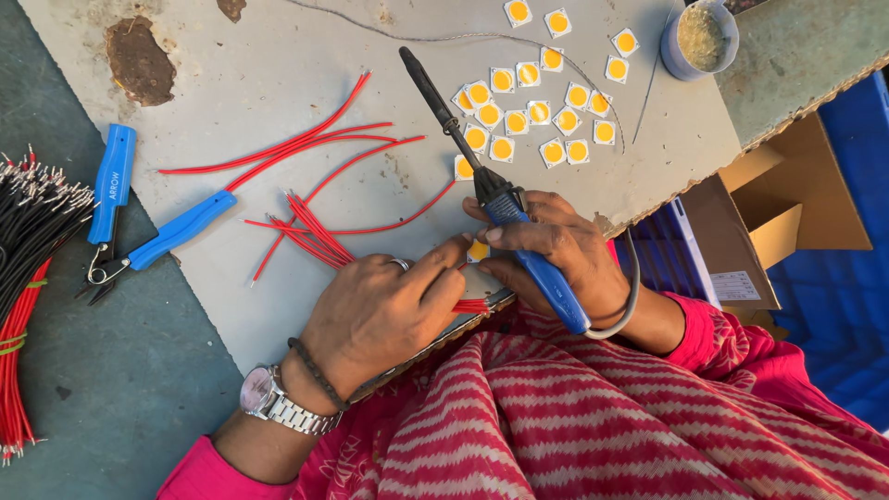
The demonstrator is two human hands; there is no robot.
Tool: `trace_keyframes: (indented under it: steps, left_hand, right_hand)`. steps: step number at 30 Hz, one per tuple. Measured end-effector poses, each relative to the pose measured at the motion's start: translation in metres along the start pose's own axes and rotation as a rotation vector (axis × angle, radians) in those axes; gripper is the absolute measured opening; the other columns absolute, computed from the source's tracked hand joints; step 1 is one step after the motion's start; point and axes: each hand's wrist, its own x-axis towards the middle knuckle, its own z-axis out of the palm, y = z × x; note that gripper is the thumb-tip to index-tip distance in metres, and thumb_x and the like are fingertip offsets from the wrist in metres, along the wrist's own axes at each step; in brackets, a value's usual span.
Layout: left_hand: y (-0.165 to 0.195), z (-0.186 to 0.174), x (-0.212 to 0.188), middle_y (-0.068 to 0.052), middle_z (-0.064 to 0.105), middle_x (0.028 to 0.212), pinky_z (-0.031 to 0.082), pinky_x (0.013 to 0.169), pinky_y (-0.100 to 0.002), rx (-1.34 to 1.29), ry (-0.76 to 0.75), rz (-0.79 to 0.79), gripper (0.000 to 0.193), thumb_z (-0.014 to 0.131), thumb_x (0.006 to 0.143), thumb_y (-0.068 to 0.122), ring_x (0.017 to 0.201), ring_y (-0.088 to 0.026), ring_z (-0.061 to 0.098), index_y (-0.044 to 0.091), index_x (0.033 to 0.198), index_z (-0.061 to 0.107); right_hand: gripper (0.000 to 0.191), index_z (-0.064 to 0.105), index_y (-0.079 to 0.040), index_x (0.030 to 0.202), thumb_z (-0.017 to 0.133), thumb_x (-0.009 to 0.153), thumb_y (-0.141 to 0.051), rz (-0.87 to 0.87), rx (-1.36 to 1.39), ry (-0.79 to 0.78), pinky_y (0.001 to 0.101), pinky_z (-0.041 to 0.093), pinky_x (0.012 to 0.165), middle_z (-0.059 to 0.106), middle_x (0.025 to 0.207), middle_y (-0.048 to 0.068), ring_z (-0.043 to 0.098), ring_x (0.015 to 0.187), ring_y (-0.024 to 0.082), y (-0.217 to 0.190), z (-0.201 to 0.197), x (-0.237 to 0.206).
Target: The person strips red wires, applies flux, and solders them to LED modules on a workbench. They handle bundles of wires, use wire cutters and a soldering iron, and place finished units on the table.
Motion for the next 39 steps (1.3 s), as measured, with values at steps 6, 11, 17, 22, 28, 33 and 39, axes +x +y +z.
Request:
trace_keyframes:
  steps: [6,11,17,22,28,33,39]
  left_hand:
    - [0.002,0.0,0.003,-0.012,0.072,0.121,0.049,0.046,-0.032,0.042,-0.033,0.01,0.015,0.068,0.091,0.016,0.048,-0.017,0.062,0.006,0.085,0.059]
    - [0.002,0.0,0.003,-0.012,0.072,0.124,0.05,0.047,-0.032,0.032,-0.012,0.012,0.013,0.067,0.09,0.016,0.049,-0.018,0.063,0.005,0.087,0.061]
    - [0.002,0.002,0.002,-0.013,0.073,0.122,0.049,0.045,-0.032,0.046,0.015,0.008,0.009,0.066,0.089,0.013,0.049,-0.018,0.064,0.004,0.089,0.065]
    - [0.002,0.004,0.001,-0.013,0.073,0.121,0.049,0.044,-0.032,0.024,0.044,-0.002,0.007,0.066,0.088,0.01,0.05,-0.018,0.065,0.004,0.086,0.065]
    - [0.003,0.003,0.002,-0.013,0.074,0.12,0.05,0.045,-0.033,0.008,0.055,-0.01,0.005,0.066,0.086,0.009,0.051,-0.018,0.066,0.004,0.085,0.064]
    - [0.002,0.003,0.001,-0.015,0.074,0.118,0.05,0.045,-0.034,0.006,0.068,-0.008,0.005,0.066,0.086,0.009,0.052,-0.02,0.067,0.004,0.085,0.065]
    - [0.003,0.005,0.001,-0.015,0.073,0.119,0.051,0.046,-0.035,-0.025,0.07,-0.021,0.005,0.066,0.085,0.009,0.055,-0.021,0.068,0.004,0.085,0.064]
  right_hand:
    - [0.052,0.048,-0.009,0.125,0.084,0.088,-0.008,0.019,0.03,0.009,0.0466,0.053,0.106,0.069,0.13,0.021,0.071,0.119,0.035,0.005,0.0,-0.008]
    - [0.038,0.046,-0.007,0.141,0.063,0.108,-0.016,0.068,0.113,0.158,0.0382,0.063,0.089,0.072,0.121,0.021,0.077,0.104,0.034,0.008,-0.023,-0.028]
    - [0.043,0.06,0.003,0.126,0.064,0.104,-0.033,-0.043,0.398,0.683,0.0338,0.056,0.051,0.063,0.091,0.023,0.064,0.058,0.023,0.035,-0.047,-0.047]
    - [0.017,0.063,0.001,0.102,0.068,0.092,-0.013,0.067,0.515,0.686,0.0323,0.049,0.05,0.065,0.08,0.014,0.058,0.051,0.018,0.027,-0.074,-0.052]
    - [0.012,0.062,0.002,0.083,0.069,0.079,-0.007,0.199,0.382,0.425,0.0276,0.048,0.049,0.066,0.072,0.012,0.059,0.051,0.02,0.003,-0.074,-0.034]
    - [0.012,0.063,0.002,0.081,0.069,0.081,-0.008,0.254,0.35,0.369,0.0259,0.046,0.052,0.067,0.072,0.013,0.058,0.052,0.018,-0.012,-0.07,-0.018]
    - [0.013,0.062,0.001,0.078,0.067,0.078,-0.011,0.194,0.24,0.217,0.0259,0.049,0.049,0.067,0.071,0.012,0.06,0.047,0.017,-0.016,-0.08,0.001]
